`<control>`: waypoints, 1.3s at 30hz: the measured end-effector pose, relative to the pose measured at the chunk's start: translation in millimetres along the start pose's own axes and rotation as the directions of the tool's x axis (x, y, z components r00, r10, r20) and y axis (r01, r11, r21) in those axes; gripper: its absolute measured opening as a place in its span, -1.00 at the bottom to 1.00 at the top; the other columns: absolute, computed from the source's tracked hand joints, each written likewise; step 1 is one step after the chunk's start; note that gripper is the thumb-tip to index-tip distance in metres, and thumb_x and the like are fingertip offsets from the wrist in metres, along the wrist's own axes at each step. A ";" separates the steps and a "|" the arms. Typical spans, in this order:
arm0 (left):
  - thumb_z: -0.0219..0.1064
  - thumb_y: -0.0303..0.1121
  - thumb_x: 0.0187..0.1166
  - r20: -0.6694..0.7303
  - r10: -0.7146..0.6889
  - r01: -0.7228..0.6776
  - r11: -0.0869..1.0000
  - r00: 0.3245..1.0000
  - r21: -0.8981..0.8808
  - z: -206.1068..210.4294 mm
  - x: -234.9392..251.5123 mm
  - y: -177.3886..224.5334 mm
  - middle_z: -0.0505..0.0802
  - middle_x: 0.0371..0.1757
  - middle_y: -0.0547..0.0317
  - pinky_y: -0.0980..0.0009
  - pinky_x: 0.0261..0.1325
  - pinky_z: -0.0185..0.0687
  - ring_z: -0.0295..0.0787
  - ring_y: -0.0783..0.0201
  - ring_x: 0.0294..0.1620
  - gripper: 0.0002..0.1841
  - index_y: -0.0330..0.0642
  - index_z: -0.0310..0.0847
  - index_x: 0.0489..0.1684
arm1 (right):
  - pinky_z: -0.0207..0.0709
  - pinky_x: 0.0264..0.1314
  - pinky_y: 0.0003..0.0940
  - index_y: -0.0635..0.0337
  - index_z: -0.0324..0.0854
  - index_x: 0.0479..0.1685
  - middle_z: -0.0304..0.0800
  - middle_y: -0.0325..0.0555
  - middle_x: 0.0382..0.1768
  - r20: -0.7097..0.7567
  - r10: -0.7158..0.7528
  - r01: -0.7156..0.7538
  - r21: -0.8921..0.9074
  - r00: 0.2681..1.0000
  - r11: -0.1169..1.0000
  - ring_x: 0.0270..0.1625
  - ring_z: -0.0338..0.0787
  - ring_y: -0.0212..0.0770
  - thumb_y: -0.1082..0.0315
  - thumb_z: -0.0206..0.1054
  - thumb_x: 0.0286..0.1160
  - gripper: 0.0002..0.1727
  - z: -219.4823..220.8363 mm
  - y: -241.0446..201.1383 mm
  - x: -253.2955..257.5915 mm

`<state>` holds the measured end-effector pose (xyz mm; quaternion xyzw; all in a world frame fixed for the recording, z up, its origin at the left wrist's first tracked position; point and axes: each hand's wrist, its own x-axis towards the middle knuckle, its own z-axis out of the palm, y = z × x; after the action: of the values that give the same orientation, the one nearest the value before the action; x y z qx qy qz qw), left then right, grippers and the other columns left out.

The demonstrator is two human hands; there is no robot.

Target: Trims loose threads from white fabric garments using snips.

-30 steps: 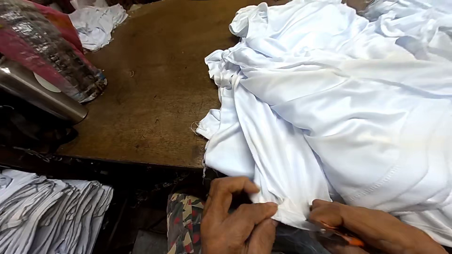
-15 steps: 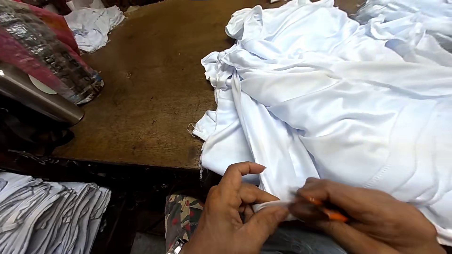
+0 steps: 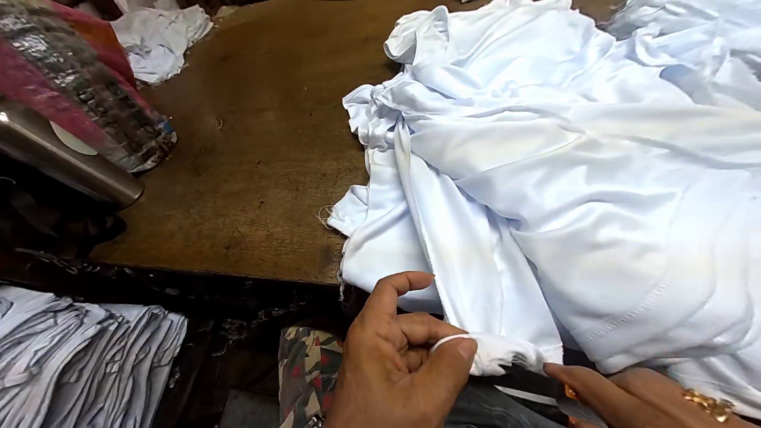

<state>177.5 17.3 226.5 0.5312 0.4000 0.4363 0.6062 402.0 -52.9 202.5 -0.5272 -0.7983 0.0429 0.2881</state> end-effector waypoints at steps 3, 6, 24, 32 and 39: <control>0.37 -0.66 0.51 -0.019 0.002 -0.001 1.000 1.000 0.006 1.9 -1.5 1.7 0.90 -0.32 0.06 0.60 -0.46 0.57 0.70 0.46 -0.50 -0.44 -0.43 0.29 0.51 | 0.46 -0.40 -0.10 0.34 0.69 0.12 0.67 0.16 -0.39 -0.015 -0.003 0.003 -0.016 1.000 1.000 -0.37 0.67 0.09 0.14 -0.01 0.86 -0.54 2.3 -0.4 2.4; 0.37 -0.67 0.50 -0.040 0.015 -0.016 1.000 0.999 -0.007 2.5 -2.8 0.3 0.90 -0.32 0.04 0.60 -0.47 0.58 0.71 0.46 -0.51 -0.41 -0.45 0.25 0.52 | 0.45 -0.41 -0.10 0.35 0.69 0.12 0.67 0.17 -0.40 -0.020 -0.001 0.001 -0.013 1.000 1.000 -0.38 0.67 0.10 0.13 -0.03 0.86 -0.52 1.9 -1.5 3.1; 0.39 -0.67 0.47 -0.095 -0.055 0.049 0.997 0.994 -0.064 8.5 -3.3 -6.7 0.89 -0.38 -0.01 0.55 -0.53 0.62 0.74 0.39 -0.56 -0.43 -0.43 0.23 0.45 | 0.46 -0.42 -0.10 0.35 0.69 0.10 0.69 0.16 -0.40 -0.030 0.011 -0.012 -0.034 0.999 0.999 -0.39 0.69 0.08 0.12 -0.02 0.86 -0.52 8.3 2.1 0.8; 0.39 -0.67 0.48 -0.114 -0.057 0.048 0.996 0.992 -0.079 7.0 -3.4 -9.1 0.88 -0.39 -0.04 0.54 -0.53 0.64 0.76 0.35 -0.56 -0.42 -0.42 0.20 0.45 | 0.46 -0.39 -0.12 0.36 0.70 0.11 0.65 0.15 -0.43 -0.078 -0.005 0.004 -0.014 0.997 1.000 -0.41 0.65 0.07 0.15 -0.01 0.85 -0.54 11.7 1.8 0.0; 0.41 -0.67 0.47 -0.114 -0.055 0.045 0.995 0.992 -0.089 11.2 -3.5 -7.7 0.89 -0.37 -0.02 0.53 -0.53 0.68 0.78 0.35 -0.55 -0.43 -0.43 0.20 0.43 | 0.44 -0.42 -0.12 0.34 0.70 0.09 0.66 0.14 -0.43 -0.062 -0.001 -0.003 -0.056 0.998 0.998 -0.40 0.66 0.07 0.12 -0.03 0.86 -0.52 15.0 1.0 4.7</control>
<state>187.9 10.2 220.2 0.4681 0.4287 0.4678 0.6150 394.0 -44.8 191.6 -0.5365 -0.7896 0.0041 0.2980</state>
